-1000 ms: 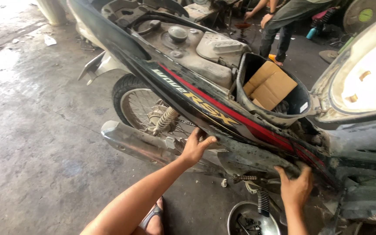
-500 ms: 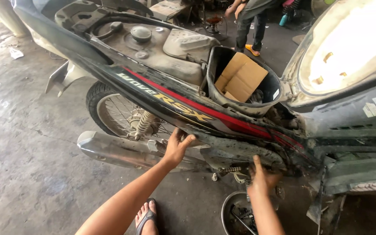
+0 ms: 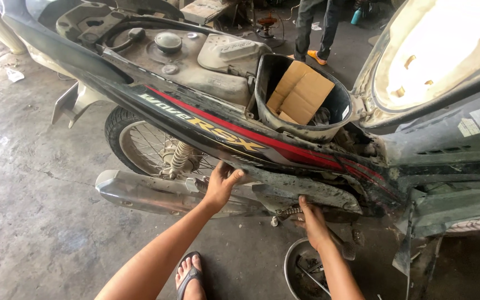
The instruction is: The recorder is removing and replacing side panels and parts on a motorcycle.
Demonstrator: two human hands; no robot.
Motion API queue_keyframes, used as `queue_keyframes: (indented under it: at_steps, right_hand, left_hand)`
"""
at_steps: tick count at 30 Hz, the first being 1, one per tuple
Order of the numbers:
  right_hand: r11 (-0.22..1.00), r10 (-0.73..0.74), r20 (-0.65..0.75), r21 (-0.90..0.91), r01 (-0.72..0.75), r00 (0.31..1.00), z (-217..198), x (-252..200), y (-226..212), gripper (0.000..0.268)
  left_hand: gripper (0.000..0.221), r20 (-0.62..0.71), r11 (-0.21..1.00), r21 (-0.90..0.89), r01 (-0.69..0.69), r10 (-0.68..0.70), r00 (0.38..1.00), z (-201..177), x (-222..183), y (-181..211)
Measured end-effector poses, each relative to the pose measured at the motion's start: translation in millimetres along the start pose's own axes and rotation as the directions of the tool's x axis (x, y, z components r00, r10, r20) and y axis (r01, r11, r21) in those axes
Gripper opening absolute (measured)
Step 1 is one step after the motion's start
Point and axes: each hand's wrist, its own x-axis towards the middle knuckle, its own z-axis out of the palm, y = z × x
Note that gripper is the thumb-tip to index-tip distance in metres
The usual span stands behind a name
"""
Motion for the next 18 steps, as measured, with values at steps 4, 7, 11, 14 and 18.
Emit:
queue_keyframes:
  at_steps: [4, 7, 11, 14, 18]
  right_hand:
    - [0.982, -0.18, -0.056, 0.053, 0.183, 0.982, -29.5, 41.5, 38.8, 0.082]
    - [0.961, -0.103, -0.08, 0.248, 0.12, 0.991, -8.7, 22.1, 8.0, 0.064]
    - [0.942, -0.108, -0.042, 0.314, 0.116, 0.993, 3.4, 12.1, -0.9, 0.058]
    - [0.965, -0.049, -0.102, 0.252, 0.073, 0.994, 4.1, 7.6, -5.8, 0.05]
    - [0.943, -0.196, -0.208, 0.227, 0.243, 0.958, -1.2, 15.6, 6.1, 0.041]
  left_hand:
    - [0.058, -0.011, 0.999, -0.031, 0.013, -0.013, 1.0, 1.7, 0.3, -2.6]
    - [0.057, -0.005, 0.999, -0.033, -0.011, 0.011, 1.0, 0.7, 2.3, -9.6]
    - [0.055, 0.001, 0.999, -0.028, -0.016, 0.017, 1.0, 1.1, 0.6, -11.6]
    - [0.048, -0.03, 1.0, -0.017, -0.005, 0.005, 1.0, -4.5, 2.9, -28.0]
    - [0.043, -0.042, 0.999, 0.011, 0.032, -0.032, 0.999, -1.8, 4.4, -26.8]
